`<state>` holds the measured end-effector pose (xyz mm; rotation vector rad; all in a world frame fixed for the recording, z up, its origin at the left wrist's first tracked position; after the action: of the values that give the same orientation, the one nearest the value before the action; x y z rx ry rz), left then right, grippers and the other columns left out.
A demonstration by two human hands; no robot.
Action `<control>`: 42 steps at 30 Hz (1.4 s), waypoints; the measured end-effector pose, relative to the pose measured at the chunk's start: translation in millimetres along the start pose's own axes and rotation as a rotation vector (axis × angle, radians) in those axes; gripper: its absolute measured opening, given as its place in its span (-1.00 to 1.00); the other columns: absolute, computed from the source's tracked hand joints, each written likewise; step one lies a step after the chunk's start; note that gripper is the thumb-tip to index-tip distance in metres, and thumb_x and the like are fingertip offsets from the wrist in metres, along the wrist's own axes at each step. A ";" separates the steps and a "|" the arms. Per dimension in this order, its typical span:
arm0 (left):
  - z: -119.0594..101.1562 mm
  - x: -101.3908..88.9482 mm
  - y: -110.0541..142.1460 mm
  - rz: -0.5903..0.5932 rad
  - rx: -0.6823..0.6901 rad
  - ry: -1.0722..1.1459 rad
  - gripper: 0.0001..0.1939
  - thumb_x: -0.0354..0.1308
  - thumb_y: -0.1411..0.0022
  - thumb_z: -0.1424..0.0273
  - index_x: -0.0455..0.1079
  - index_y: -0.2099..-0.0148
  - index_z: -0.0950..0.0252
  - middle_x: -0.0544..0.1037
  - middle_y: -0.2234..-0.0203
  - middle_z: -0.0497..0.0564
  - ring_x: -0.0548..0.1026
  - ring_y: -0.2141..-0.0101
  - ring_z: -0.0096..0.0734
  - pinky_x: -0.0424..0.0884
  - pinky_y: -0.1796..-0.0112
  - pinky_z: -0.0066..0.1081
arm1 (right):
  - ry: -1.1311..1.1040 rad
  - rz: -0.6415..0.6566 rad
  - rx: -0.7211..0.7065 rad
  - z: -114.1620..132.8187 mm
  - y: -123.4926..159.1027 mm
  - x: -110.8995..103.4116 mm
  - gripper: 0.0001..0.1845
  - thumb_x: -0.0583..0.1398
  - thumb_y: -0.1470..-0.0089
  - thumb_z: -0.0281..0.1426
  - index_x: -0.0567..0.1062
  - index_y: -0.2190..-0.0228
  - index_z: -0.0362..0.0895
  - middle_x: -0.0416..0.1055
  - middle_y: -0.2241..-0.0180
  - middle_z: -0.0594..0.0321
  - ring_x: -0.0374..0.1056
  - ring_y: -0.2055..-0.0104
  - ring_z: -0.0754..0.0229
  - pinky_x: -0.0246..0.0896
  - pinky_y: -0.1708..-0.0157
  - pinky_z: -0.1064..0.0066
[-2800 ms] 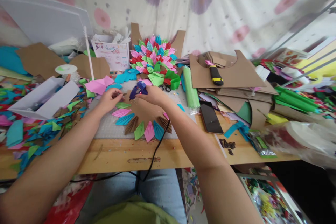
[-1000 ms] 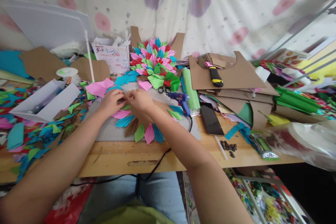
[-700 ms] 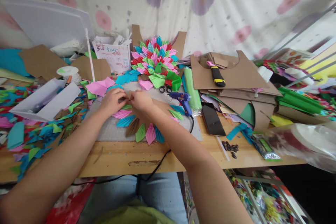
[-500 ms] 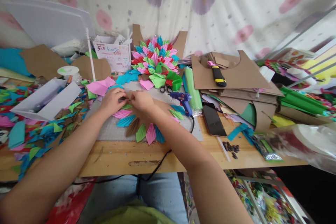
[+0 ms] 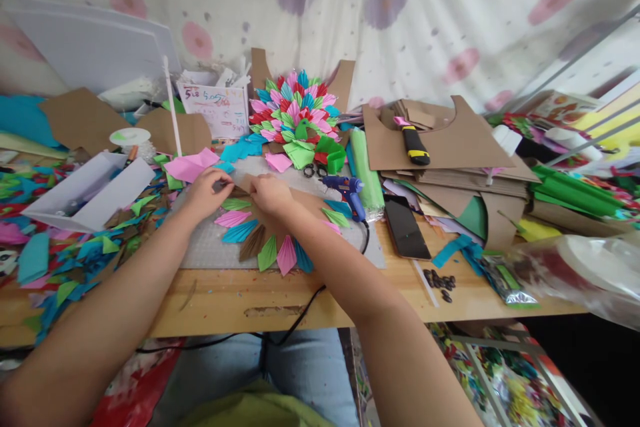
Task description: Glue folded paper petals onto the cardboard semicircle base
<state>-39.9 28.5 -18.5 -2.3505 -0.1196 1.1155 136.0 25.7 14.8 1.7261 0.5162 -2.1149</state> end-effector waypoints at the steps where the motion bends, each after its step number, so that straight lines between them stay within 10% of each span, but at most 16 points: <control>1: 1.4 1.3 0.2 0.014 -0.001 0.003 -0.96 0.09 -0.07 0.43 0.35 0.42 0.25 0.42 0.40 0.01 0.40 0.26 -0.30 0.34 0.17 -0.31 | 0.007 0.002 -0.002 0.0 -0.4 0.5 -0.76 0.07 -0.08 -0.40 0.50 0.26 -0.14 0.47 0.21 0.10 0.35 0.15 0.11 0.15 0.28 0.41; 33: 13.9 8.5 2.9 0.156 0.073 0.014 -0.84 0.11 -0.10 0.35 0.47 0.29 0.25 0.50 0.33 0.03 0.45 0.25 -0.30 0.37 0.15 -0.28 | 0.040 0.009 0.006 5.7 0.8 2.9 -0.71 0.03 -0.14 -0.38 0.51 0.22 -0.18 0.46 0.18 0.02 0.34 0.11 0.09 0.19 0.19 0.38; 42: 15.0 -9.5 -2.2 -0.287 -0.037 0.042 -0.86 0.06 -0.12 0.47 0.46 0.33 0.26 0.49 0.38 0.00 0.43 0.30 -0.38 0.37 0.18 -0.34 | 0.109 0.001 -0.046 4.0 -0.5 8.1 -0.68 -0.02 -0.18 -0.40 0.46 0.16 -0.22 0.44 0.16 0.01 0.32 0.09 0.07 0.19 0.16 0.36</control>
<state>-56.9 34.0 -18.6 -2.2972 -0.4510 0.9299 130.9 23.8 7.7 1.8222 0.5899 -2.0013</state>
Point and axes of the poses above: each hand's wrist, its own y-axis away from the middle knuckle, its own x-axis out of the palm, z = x × y, the point moved 1 cm from there along -y, towards the middle knuckle
